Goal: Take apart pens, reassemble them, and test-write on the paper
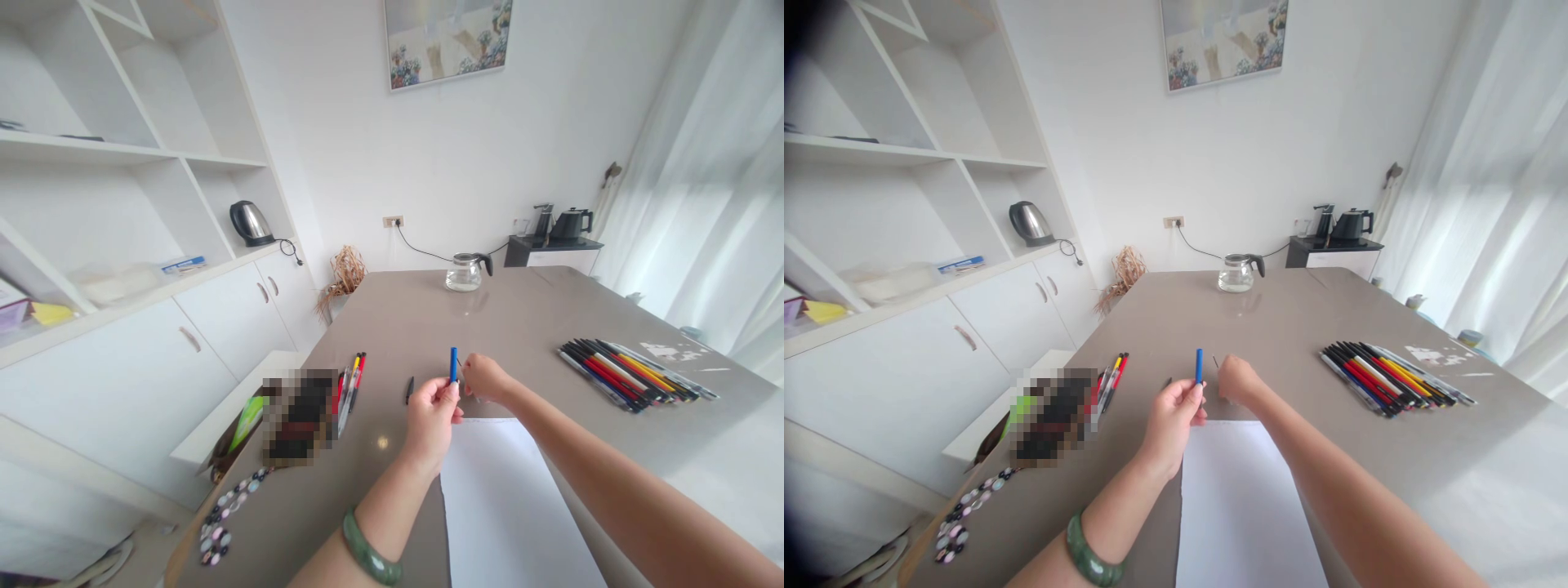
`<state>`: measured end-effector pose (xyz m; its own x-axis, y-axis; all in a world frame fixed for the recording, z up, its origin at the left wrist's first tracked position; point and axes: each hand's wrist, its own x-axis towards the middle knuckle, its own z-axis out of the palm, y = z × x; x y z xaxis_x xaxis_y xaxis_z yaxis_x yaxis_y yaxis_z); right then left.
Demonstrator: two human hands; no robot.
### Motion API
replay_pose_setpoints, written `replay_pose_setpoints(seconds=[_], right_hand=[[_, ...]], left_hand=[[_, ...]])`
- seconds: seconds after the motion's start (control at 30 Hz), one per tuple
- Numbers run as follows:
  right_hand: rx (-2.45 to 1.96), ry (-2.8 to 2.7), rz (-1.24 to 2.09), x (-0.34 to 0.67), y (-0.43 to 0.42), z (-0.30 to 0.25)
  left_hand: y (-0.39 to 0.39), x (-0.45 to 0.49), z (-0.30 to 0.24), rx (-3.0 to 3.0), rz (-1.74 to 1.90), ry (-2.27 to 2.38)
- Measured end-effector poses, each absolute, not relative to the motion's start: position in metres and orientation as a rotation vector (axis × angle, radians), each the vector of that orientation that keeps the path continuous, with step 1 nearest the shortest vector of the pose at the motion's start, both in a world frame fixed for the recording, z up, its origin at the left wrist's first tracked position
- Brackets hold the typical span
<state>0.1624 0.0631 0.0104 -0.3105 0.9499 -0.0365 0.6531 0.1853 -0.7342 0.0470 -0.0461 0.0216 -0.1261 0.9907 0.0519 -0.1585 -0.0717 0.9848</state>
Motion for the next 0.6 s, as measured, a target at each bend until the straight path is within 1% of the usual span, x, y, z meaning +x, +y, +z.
replay_pose_setpoints(seconds=[0.17,0.3,0.4,0.6], right_hand=[[-1.628,-1.808,0.993,0.189,0.060,0.013],[-1.561,-1.666,0.986,0.210,0.049,0.025],[-1.416,-1.565,0.953,0.223,0.034,0.047],[-1.194,-1.385,0.765,0.249,0.001,0.099]], left_hand=[[-0.047,0.048,0.022,1.064,1.411,1.138],[-0.048,0.051,0.025,1.065,1.396,1.133],[-0.050,0.053,0.026,1.105,1.358,1.136],[-0.050,0.057,0.023,1.175,1.281,1.136]])
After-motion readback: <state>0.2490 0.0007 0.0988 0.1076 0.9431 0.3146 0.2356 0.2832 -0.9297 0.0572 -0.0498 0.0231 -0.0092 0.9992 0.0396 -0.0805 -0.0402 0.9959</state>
